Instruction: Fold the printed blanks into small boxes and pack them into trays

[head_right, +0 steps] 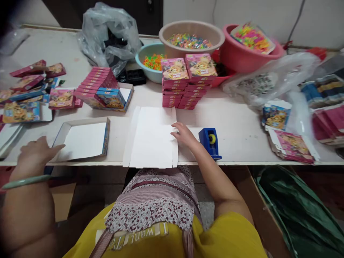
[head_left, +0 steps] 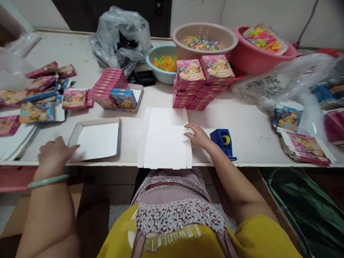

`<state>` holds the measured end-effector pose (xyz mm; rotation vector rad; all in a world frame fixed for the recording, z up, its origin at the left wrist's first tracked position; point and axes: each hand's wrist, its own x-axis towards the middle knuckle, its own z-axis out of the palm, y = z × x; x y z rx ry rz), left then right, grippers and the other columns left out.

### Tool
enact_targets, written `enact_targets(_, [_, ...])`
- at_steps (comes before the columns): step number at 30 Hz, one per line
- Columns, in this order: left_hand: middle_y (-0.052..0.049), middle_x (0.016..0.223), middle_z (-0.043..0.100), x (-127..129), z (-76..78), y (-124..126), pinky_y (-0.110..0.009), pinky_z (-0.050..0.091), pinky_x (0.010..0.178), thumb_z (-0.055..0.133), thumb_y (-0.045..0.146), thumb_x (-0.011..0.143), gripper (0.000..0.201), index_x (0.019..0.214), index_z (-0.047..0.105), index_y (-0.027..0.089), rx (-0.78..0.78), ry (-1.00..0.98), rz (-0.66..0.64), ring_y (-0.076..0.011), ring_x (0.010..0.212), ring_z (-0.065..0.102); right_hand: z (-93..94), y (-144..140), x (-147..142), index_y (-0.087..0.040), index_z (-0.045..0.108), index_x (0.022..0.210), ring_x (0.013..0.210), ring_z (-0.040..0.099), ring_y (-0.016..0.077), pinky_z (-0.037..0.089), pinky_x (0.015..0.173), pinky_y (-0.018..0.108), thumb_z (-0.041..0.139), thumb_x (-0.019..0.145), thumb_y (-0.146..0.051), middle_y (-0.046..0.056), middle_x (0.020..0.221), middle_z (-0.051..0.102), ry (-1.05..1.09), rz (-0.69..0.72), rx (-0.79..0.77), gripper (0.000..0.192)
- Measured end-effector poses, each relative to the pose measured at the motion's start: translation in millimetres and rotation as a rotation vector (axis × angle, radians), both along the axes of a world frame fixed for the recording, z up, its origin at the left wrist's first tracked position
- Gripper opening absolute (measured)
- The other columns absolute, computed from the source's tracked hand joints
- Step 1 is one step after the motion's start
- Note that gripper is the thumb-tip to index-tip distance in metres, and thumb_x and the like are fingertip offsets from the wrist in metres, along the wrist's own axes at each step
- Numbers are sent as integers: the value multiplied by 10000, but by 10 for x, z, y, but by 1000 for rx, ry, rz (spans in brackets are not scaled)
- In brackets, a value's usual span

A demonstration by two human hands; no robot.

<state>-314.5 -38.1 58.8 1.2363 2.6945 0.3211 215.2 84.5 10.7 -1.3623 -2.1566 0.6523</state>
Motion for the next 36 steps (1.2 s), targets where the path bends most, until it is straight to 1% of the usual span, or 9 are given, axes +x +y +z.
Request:
enact_targets(3, [-44,1361,570,474,201,302,-600,438,1009,585,610,725,623,1271,484,327,179,80,-171,-388,1242,501,223,71,63,-185,612,1240,1152,595,247,488,977,417,570,874,-294,127,1270,614,32,-55,-28,384])
enact_targets(6, [-52,1177,667,1097,289,672,-445,530,916,578,556,774,579,1274,534,269,304,-218,-523,-270,1032,627,296,102,91,-175,603,1248,1077,626,226,506,938,383,558,896,-278,122,1237,632,22,-147,-66,370])
enact_targets(9, [-114,1081,681,1712,137,910,-403,534,887,569,452,841,482,1225,594,161,183,-289,-681,-256,979,644,204,30,27,-122,565,1290,1104,613,247,491,964,387,557,915,-298,171,1282,602,-84,-195,-159,414])
enact_targets(14, [-217,1031,631,2323,-295,842,-440,495,925,547,291,883,272,977,675,70,-101,119,-752,-347,1057,604,47,-156,-210,-85,587,1246,1181,557,303,449,1012,405,511,936,-269,200,1227,605,-344,-133,-204,368])
enact_targets(17, [-188,1058,610,2422,-422,748,-414,499,898,432,145,891,271,1024,666,113,-15,126,-801,-309,1029,602,41,-201,-340,-3,462,1373,1266,495,320,406,1069,412,444,931,-173,253,1354,510,-379,-174,-137,473])
enact_targets(19, [-198,1144,581,2401,-459,742,-422,492,921,490,179,879,330,1182,598,107,126,120,-733,-320,1082,576,57,-200,-390,9,351,1453,1284,485,325,415,1068,415,441,924,-161,264,1415,448,-350,-192,-119,563])
enact_targets(23, [-260,1193,547,2235,-494,798,-489,476,947,644,315,822,519,1244,511,44,187,143,-501,-393,1123,545,97,-160,-414,-61,485,1374,1169,573,312,473,1003,412,421,936,-184,223,1314,528,-372,-189,-175,460])
enact_targets(28, [-203,1081,587,2132,-491,798,-442,510,857,505,195,863,223,1052,597,120,86,169,-576,-338,1007,590,28,-179,-500,-76,429,1439,1245,508,339,478,997,452,377,918,-130,246,1415,466,-443,-181,-117,526])
enact_targets(36, [-125,1059,573,2324,-406,879,-361,519,831,439,84,821,374,1135,629,160,210,27,-669,-249,926,623,-154,-244,-584,-30,160,1546,1510,131,348,235,1197,542,452,902,-177,215,1633,110,-325,-280,-195,722])
